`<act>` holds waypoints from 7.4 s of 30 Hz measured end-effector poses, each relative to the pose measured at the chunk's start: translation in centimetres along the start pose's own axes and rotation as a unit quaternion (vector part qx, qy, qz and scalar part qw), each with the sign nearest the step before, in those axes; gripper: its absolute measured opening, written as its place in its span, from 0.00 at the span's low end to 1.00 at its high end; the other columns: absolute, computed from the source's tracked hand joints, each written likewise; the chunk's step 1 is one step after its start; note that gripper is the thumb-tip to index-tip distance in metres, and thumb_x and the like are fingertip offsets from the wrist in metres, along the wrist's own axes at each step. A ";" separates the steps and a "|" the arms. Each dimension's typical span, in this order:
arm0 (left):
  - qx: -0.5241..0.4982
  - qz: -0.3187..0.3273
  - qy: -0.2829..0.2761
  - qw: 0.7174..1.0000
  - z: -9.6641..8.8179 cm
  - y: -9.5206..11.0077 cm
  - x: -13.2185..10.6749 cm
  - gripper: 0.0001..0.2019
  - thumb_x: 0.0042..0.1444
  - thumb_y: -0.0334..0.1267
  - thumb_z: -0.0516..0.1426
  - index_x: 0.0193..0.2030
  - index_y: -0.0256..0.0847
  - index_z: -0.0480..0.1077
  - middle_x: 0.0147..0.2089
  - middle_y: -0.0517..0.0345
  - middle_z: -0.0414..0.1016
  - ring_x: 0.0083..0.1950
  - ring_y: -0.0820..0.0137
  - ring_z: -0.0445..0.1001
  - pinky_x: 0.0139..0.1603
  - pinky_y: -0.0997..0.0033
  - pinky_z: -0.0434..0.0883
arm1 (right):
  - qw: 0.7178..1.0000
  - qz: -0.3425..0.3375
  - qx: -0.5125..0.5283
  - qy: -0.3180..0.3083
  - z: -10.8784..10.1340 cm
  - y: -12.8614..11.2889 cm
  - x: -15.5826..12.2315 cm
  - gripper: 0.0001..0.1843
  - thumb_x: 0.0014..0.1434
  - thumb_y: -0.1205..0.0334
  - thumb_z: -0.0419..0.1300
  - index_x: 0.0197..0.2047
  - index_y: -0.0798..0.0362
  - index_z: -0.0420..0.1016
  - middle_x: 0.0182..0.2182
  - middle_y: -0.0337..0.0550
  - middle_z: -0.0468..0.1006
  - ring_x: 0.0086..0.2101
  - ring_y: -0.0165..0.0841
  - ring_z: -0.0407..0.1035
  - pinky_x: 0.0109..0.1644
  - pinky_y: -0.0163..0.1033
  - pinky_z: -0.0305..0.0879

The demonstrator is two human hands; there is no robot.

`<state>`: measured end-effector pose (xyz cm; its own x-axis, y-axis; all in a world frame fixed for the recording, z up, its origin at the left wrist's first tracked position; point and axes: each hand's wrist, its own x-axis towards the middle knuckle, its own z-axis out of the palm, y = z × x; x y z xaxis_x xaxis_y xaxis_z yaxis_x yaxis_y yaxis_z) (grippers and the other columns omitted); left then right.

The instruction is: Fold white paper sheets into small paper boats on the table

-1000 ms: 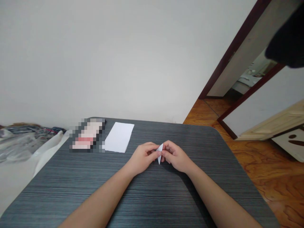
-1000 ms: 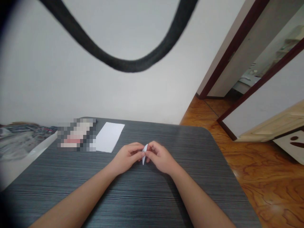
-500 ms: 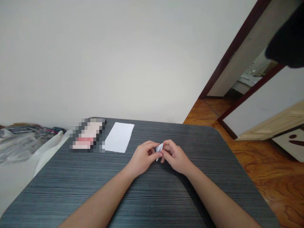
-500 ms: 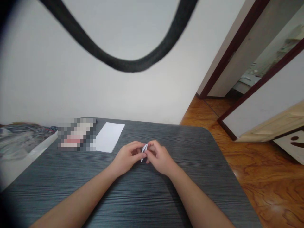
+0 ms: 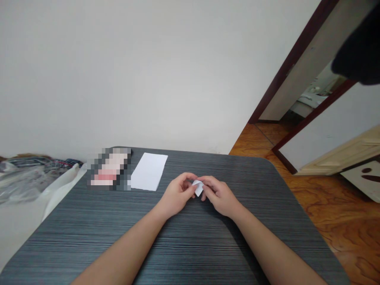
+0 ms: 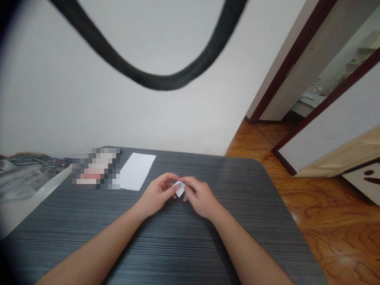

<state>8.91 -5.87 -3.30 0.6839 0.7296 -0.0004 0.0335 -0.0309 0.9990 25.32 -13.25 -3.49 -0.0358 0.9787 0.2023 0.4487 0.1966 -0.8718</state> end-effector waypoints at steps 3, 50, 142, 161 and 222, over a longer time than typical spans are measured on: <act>-0.041 0.001 0.004 0.999 -0.1 -0.1 0.2 0.14 0.55 0.36 0.55 0.48 0.37 0.63 0.39 0.55 0.72 0.31 0.75 0.71 0.36 0.72 0.69 | 0.999 -0.019 -0.026 0.014 -0.3 0.4 0.0 0.14 0.64 0.65 0.48 0.49 0.51 0.70 0.26 0.39 0.72 0.27 0.29 0.68 0.36 0.36 0.65; 0.033 -0.067 -0.105 0.992 0.4 1.3 -0.4 0.11 0.53 0.42 0.55 0.33 0.34 0.71 0.26 0.55 0.75 0.27 0.71 0.73 0.31 0.72 0.71 | 0.996 -0.006 -0.079 0.037 -0.7 -1.1 0.3 0.09 0.59 0.66 0.54 0.27 0.54 0.69 0.24 0.38 0.69 0.26 0.29 0.64 0.31 0.34 0.59; -0.089 0.014 0.028 0.996 0.1 0.1 -0.1 0.13 0.53 0.38 0.58 0.44 0.38 0.64 0.32 0.56 0.76 0.35 0.69 0.75 0.40 0.69 0.71 | 0.991 0.073 0.018 0.108 -0.7 0.2 -0.1 0.09 0.59 0.59 0.54 0.32 0.54 0.71 0.22 0.41 0.78 0.18 0.27 0.65 0.23 0.31 0.60; -0.125 -0.059 0.033 0.990 0.2 0.4 -0.1 0.11 0.51 0.42 0.59 0.34 0.34 0.67 0.31 0.50 0.78 0.33 0.68 0.77 0.36 0.68 0.74 | 0.978 0.135 0.159 0.022 -0.4 0.3 0.2 0.09 0.57 0.58 0.56 0.32 0.55 0.69 0.20 0.38 0.73 0.16 0.24 0.60 0.19 0.30 0.54; 0.080 -0.035 -0.085 0.993 0.1 0.8 -0.3 0.12 0.57 0.42 0.51 0.31 0.35 0.69 0.29 0.56 0.74 0.28 0.74 0.70 0.29 0.75 0.66 | 0.992 0.103 0.068 -0.026 -0.5 -0.7 0.2 0.09 0.61 0.61 0.51 0.32 0.56 0.68 0.23 0.39 0.72 0.22 0.27 0.65 0.26 0.32 0.62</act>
<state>8.80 -6.15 -2.51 0.7880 0.6090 -0.0903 0.1906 -0.1019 0.9764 25.47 -13.25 -2.67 -0.0026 1.0000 -0.0059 0.3275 -0.0047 -0.9449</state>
